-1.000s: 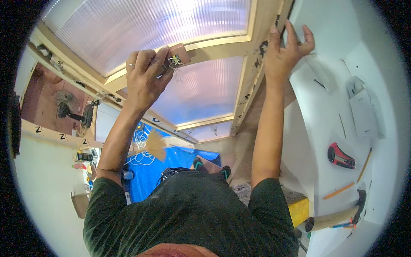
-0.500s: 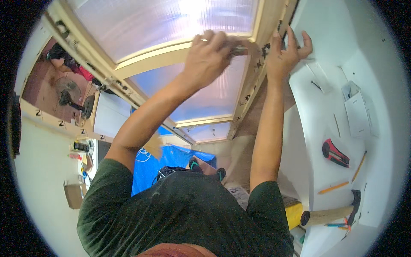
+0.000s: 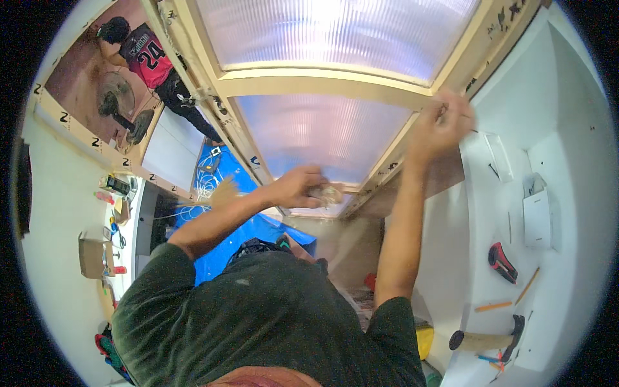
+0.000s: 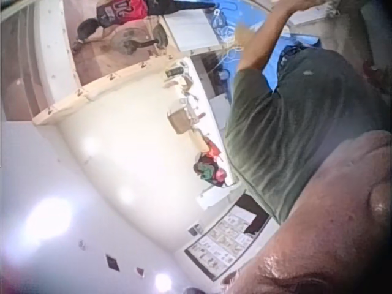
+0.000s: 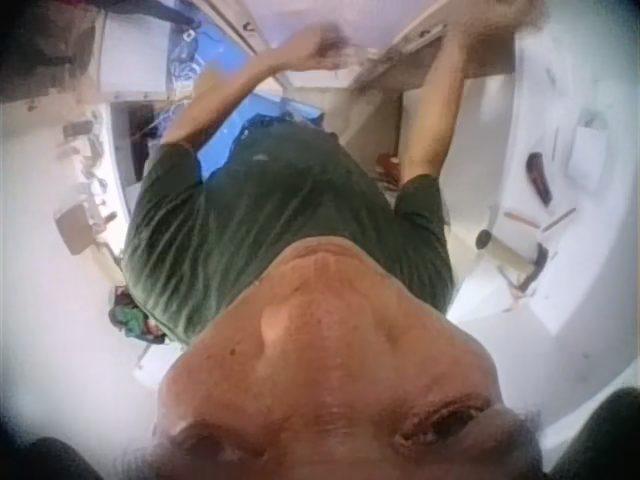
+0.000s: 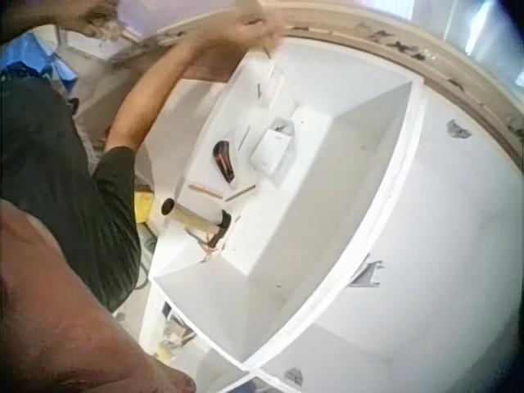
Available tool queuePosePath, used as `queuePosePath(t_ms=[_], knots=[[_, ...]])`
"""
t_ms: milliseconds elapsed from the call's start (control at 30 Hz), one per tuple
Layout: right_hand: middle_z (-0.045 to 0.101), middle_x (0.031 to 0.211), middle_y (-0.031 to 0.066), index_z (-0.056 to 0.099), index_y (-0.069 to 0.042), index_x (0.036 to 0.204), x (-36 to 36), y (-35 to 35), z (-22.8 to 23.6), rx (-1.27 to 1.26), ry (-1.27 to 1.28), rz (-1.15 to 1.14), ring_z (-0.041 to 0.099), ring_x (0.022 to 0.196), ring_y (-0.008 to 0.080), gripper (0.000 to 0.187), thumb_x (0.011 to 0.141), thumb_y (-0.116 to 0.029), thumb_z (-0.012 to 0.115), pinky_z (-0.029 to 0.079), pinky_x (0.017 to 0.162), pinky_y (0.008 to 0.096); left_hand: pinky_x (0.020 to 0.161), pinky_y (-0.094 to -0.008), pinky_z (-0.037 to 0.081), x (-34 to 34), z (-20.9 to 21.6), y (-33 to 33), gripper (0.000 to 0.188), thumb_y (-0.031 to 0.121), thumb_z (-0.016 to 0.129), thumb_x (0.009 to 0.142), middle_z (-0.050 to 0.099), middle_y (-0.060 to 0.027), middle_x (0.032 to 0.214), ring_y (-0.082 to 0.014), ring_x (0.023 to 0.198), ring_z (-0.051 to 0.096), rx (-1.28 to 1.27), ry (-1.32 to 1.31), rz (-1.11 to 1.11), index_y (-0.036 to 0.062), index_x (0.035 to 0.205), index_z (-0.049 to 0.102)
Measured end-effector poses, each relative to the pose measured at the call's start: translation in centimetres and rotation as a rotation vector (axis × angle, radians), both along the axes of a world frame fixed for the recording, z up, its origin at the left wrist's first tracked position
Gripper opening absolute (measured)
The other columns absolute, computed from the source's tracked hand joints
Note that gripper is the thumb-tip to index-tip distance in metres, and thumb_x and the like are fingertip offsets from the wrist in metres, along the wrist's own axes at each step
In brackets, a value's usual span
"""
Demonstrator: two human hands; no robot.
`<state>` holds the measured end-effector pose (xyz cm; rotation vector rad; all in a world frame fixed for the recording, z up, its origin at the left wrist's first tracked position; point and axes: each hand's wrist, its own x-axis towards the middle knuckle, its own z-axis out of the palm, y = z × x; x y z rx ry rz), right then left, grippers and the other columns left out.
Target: The person positions a door lock component against a wooden frame, marks points with a pencil, and hammers a nail into the frame. The person then adjusts a strike plate on the door and secures it with screws.
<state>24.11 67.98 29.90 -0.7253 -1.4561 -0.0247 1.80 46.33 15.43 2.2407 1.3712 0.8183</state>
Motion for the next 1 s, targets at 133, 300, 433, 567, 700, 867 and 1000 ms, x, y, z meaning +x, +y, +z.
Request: queuePosePath(t_ms=[133, 300, 433, 567, 700, 867, 1000], knots=[[0.068, 0.118, 0.009, 0.077, -0.01, 0.112, -10.7, -7.6, 0.6, 0.114, -0.393, 0.495, 0.061, 0.12, 0.0318, 0.029, 0.084, -0.013, 0.083, 0.046, 0.103, 0.0472, 0.079, -0.0441, 0.059, -5.7, -13.6, -7.1, 0.04, 0.04, 0.076, 0.099, 0.068, -0.0073, 0.101, -0.0209, 0.085, 0.066, -0.984, -1.304, 0.564, 0.0051, 0.117, 0.07], [0.069, 0.106, 0.0019, 0.079, -0.014, 0.106, -19.4, -12.1, 2.4, 0.217, -0.541, 0.504, 0.064, 0.102, 0.0255, 0.027, 0.081, -0.022, 0.086, 0.044, 0.096, 0.0434, 0.077, -0.0455, 0.061, -8.7, -16.7, -15.1, 0.044, 0.042, 0.072, 0.102, 0.069, -0.0098, 0.104, -0.0218, 0.082, 0.066, -1.002, -1.459, 0.807, 0.0049, 0.124, 0.066], [0.068, 0.097, -0.0031, 0.079, -0.017, 0.093, -22.2, -11.4, 2.0, 0.237, -0.494, 0.472, 0.063, 0.092, 0.0223, 0.014, 0.081, -0.02, 0.086, 0.042, 0.086, 0.0431, 0.081, -0.0485, 0.061, -9.7, -14.5, -16.8, 0.051, 0.045, 0.071, 0.102, 0.071, -0.0123, 0.112, -0.0246, 0.089, 0.07, -0.921, -1.523, 0.84, 0.0051, 0.132, 0.062], [0.068, 0.093, -0.0024, 0.078, -0.016, 0.09, -22.4, -10.8, 1.4, 0.291, -0.381, 0.499, 0.062, 0.086, 0.0229, 0.011, 0.082, -0.017, 0.086, 0.041, 0.081, 0.043, 0.083, -0.0417, 0.061, -8.7, -10.7, -16.6, 0.043, 0.04, 0.071, 0.103, 0.07, -0.006, 0.106, -0.0239, 0.094, 0.072, -0.832, -1.862, 0.849, 0.0063, 0.129, 0.065], [0.07, 0.097, 0.0048, 0.077, -0.012, 0.096, -19.1, -12.6, 1.2, 0.193, -0.325, 0.647, 0.064, 0.09, 0.0285, 0.019, 0.083, -0.022, 0.087, 0.045, 0.083, 0.0436, 0.089, -0.0371, 0.06, -7.8, -8.1, -15.5, 0.048, 0.032, 0.078, 0.097, 0.072, -0.0047, 0.118, -0.0205, 0.104, 0.072, -0.551, -1.889, 0.433, 0.0095, 0.137, 0.061], [0.056, 0.145, 0.0235, 0.054, -0.005, 0.151, -13.2, -18.2, -0.8, -0.27, -0.788, 1.025, 0.057, 0.133, 0.0441, 0.083, 0.08, -0.028, 0.091, 0.047, 0.112, 0.0516, 0.093, -0.0325, 0.055, -5.3, 5.0, -10.5, 0.051, 0.013, 0.088, 0.088, 0.067, -0.0067, 0.116, -0.0134, 0.108, 0.065, -0.053, -1.582, 0.558, 0.0038, 0.128, 0.06], [0.044, 0.16, 0.0274, 0.029, -0.004, 0.167, -12.4, -18.2, -2.0, -0.543, -0.782, 1.025, 0.047, 0.146, 0.0472, 0.11, 0.078, -0.022, 0.091, 0.045, 0.118, 0.0503, 0.087, -0.0314, 0.055, -3.9, 6.6, -7.7, 0.053, 0.018, 0.094, 0.082, 0.067, -0.01, 0.114, -0.0145, 0.101, 0.065, 0.231, -1.165, 0.744, 0.0021, 0.117, 0.057]])
